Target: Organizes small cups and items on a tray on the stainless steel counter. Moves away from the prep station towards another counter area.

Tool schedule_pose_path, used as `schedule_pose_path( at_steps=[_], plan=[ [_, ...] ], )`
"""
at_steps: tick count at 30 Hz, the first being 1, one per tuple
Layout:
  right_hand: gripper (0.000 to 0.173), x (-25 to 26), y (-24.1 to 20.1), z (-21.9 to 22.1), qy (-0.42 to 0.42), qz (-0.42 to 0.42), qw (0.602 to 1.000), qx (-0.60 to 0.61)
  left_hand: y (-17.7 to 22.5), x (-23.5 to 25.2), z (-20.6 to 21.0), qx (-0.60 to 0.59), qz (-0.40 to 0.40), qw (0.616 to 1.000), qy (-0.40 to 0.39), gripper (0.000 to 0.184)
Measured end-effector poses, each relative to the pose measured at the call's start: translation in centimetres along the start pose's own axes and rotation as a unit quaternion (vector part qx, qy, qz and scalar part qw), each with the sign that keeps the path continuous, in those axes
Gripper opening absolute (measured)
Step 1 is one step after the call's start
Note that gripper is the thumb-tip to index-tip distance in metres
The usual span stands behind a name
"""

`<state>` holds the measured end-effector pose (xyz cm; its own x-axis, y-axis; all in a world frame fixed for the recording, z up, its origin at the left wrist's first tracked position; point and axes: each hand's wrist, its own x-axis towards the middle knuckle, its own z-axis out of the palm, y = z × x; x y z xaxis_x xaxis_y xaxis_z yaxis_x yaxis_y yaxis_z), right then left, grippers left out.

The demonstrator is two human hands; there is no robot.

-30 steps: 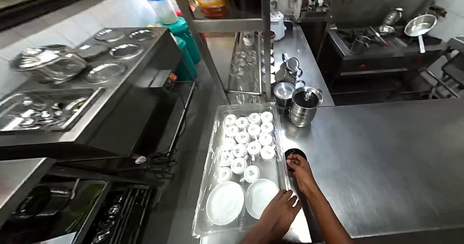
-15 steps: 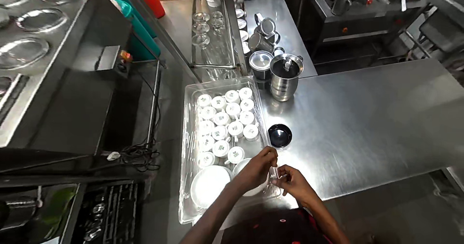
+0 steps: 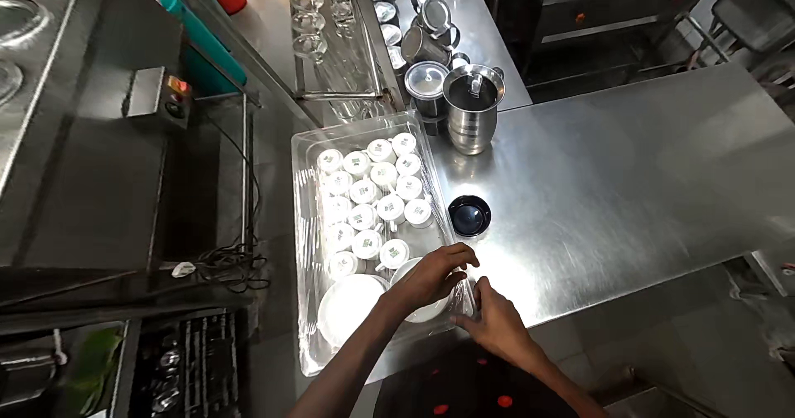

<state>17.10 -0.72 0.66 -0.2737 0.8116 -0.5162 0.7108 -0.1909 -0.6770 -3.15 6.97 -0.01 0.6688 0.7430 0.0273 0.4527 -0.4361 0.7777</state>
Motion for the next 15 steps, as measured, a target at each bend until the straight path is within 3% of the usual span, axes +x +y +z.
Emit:
schedule_pose_path(
  at_steps=[5,15],
  plan=[
    [0.061,-1.8,0.8,-0.6,-0.040,0.012,0.999,-0.024,0.1,-0.2,0.1,0.033,0.023,0.999,-0.021,0.024],
    [0.038,-1.7,-0.9,0.3,0.013,-0.021,0.993,-0.115,0.6,0.1,-0.1,0.083,0.036,0.994,-0.062,0.008]
  ],
)
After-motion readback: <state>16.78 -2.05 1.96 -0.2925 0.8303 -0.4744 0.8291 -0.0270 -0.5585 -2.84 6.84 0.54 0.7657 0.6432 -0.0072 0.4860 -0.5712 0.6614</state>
